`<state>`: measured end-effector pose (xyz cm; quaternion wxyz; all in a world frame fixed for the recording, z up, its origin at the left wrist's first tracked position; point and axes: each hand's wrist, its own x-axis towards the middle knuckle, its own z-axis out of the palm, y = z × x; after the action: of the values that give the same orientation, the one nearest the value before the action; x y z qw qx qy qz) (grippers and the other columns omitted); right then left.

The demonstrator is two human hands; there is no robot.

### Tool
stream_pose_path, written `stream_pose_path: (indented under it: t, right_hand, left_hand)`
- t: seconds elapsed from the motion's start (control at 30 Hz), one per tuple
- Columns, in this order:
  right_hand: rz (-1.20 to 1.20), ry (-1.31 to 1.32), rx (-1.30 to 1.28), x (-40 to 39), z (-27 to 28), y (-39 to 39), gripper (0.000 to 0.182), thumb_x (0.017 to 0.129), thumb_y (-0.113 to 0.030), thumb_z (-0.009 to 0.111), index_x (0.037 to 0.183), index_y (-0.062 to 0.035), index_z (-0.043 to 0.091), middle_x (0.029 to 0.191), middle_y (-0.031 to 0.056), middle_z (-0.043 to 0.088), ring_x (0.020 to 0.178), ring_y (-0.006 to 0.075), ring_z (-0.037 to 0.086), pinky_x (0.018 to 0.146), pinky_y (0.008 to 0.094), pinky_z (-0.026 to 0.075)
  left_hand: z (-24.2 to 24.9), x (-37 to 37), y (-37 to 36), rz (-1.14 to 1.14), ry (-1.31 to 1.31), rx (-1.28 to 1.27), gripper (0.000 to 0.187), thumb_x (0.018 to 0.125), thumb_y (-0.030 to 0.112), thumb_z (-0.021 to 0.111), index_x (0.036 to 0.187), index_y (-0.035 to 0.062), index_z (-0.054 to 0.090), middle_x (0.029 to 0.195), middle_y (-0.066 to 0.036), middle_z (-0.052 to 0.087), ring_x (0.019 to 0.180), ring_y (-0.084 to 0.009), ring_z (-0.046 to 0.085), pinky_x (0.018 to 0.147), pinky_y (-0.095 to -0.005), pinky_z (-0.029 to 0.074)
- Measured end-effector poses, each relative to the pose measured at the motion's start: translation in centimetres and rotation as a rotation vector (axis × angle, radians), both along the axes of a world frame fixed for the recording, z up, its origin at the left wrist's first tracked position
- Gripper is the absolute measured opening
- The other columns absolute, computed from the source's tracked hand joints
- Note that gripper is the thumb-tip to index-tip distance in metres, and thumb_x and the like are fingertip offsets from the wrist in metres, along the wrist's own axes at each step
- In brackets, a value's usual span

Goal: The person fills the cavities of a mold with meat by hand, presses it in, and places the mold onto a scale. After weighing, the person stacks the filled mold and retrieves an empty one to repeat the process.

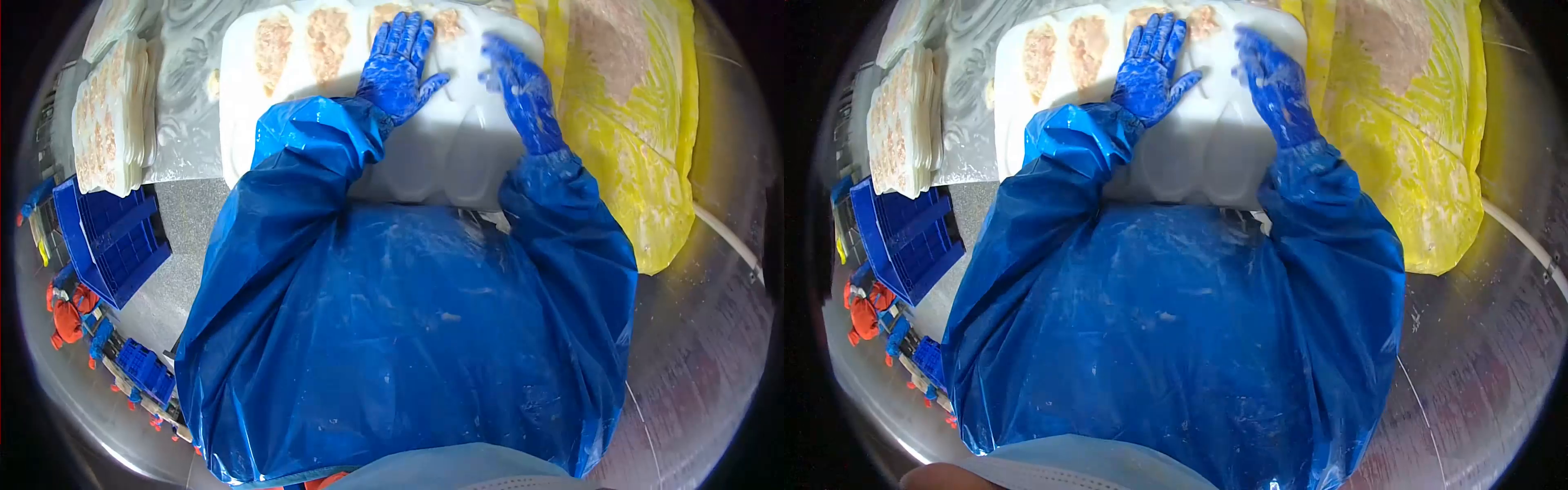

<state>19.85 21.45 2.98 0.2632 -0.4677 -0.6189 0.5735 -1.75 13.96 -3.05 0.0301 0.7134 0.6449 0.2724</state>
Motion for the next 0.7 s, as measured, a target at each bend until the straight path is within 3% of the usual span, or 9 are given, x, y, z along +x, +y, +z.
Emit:
stream_pose_path:
  t: [0.03,0.07,0.13,0.2,0.27,0.3,0.37,0.47,0.7]
  right_hand:
    - [0.102,-0.157,-0.135,1.5,1.0,0.0,0.039,0.102,-0.02,0.059,0.137,-0.0062,0.06,0.12,0.009,0.07,0.097,0.0165,0.069,0.09,0.0337,0.054]
    - [0.099,-0.155,-0.134,3.5,0.8,0.1,0.039,0.102,-0.02,0.059,0.137,-0.0062,0.06,0.12,0.009,0.07,0.097,0.0165,0.069,0.09,0.0337,0.054]
    - [0.202,0.126,-0.042,8.1,-0.3,0.9,0.047,0.103,-0.037,0.052,0.135,-0.004,0.063,0.128,0.0084,0.067,0.101,0.0181,0.067,0.091,0.0321,0.051]
    - [0.018,-0.087,-0.008,10.5,2.0,0.4,0.048,0.103,-0.036,0.053,0.136,-0.0016,0.061,0.129,0.0101,0.067,0.103,0.0198,0.067,0.093,0.0342,0.051]
    - [-0.067,-0.129,0.028,14.0,2.0,0.2,0.048,0.104,-0.037,0.053,0.137,-0.0021,0.061,0.13,0.0103,0.067,0.107,0.0207,0.066,0.094,0.0339,0.05]
    - [-0.062,-0.12,0.022,15.6,1.4,0.2,0.048,0.104,-0.037,0.053,0.137,-0.0021,0.061,0.13,0.0103,0.067,0.107,0.0207,0.066,0.094,0.0339,0.05]
    - [-0.182,-0.126,-0.089,17.3,0.0,0.4,0.04,0.105,-0.027,0.054,0.135,-0.0028,0.062,0.126,0.0096,0.068,0.106,0.0193,0.066,0.094,0.0327,0.051]
    - [-0.098,-0.133,-0.031,17.1,-1.6,0.1,0.04,0.105,-0.027,0.054,0.136,-0.0026,0.062,0.127,0.0102,0.068,0.106,0.0196,0.066,0.095,0.033,0.051]
    - [-0.098,-0.154,-0.045,18.9,-1.8,2.0,0.038,0.104,-0.025,0.054,0.134,-0.0032,0.063,0.124,0.0099,0.069,0.104,0.0198,0.067,0.095,0.033,0.051]
  left_hand:
    - [0.0,0.5,0.3,-0.062,0.036,-0.048,0.081,0.096,0.041,0.064,0.157,0.0027,0.03,0.161,-0.023,0.032,0.151,-0.0406,0.025,0.123,-0.0536,0.018]
    - [0.1,0.5,0.5,-0.065,0.038,-0.046,0.081,0.096,0.041,0.064,0.157,0.0027,0.03,0.161,-0.023,0.032,0.151,-0.0406,0.025,0.123,-0.0536,0.018]
    - [0.5,-0.6,0.2,-0.217,-0.059,-0.034,0.079,0.093,0.04,0.068,0.155,0.0034,0.035,0.159,-0.023,0.035,0.149,-0.0406,0.03,0.124,-0.0521,0.019]
    - [1.6,-2.9,-0.5,-0.106,-0.167,0.097,0.076,0.099,0.034,0.061,0.159,0.0038,0.027,0.164,-0.022,0.027,0.152,-0.0401,0.025,0.125,-0.0506,0.013]
    - [1.5,-6.0,-2.4,0.147,-0.089,0.234,0.074,0.099,0.032,0.061,0.159,0.0024,0.027,0.165,-0.02,0.027,0.153,-0.0402,0.023,0.125,-0.0515,0.011]
    - [1.2,-6.6,-3.5,0.2,0.034,0.126,0.077,0.097,0.035,0.062,0.157,0.0007,0.029,0.164,-0.025,0.024,0.152,-0.0444,0.021,0.123,-0.0575,0.011]
    - [1.1,-4.0,-5.4,0.164,0.061,0.043,0.077,0.097,0.034,0.062,0.158,0.0016,0.028,0.165,-0.022,0.025,0.153,-0.0427,0.021,0.124,-0.056,0.011]
    - [1.1,-0.5,-5.5,0.071,0.05,-0.137,0.081,0.095,0.037,0.064,0.159,0.005,0.027,0.165,-0.02,0.025,0.153,-0.0409,0.019,0.124,-0.0564,0.012]
    - [0.9,-1.3,-5.5,0.079,0.113,-0.091,0.079,0.095,0.037,0.063,0.159,0.0052,0.029,0.165,-0.021,0.025,0.154,-0.0402,0.02,0.124,-0.0568,0.01]
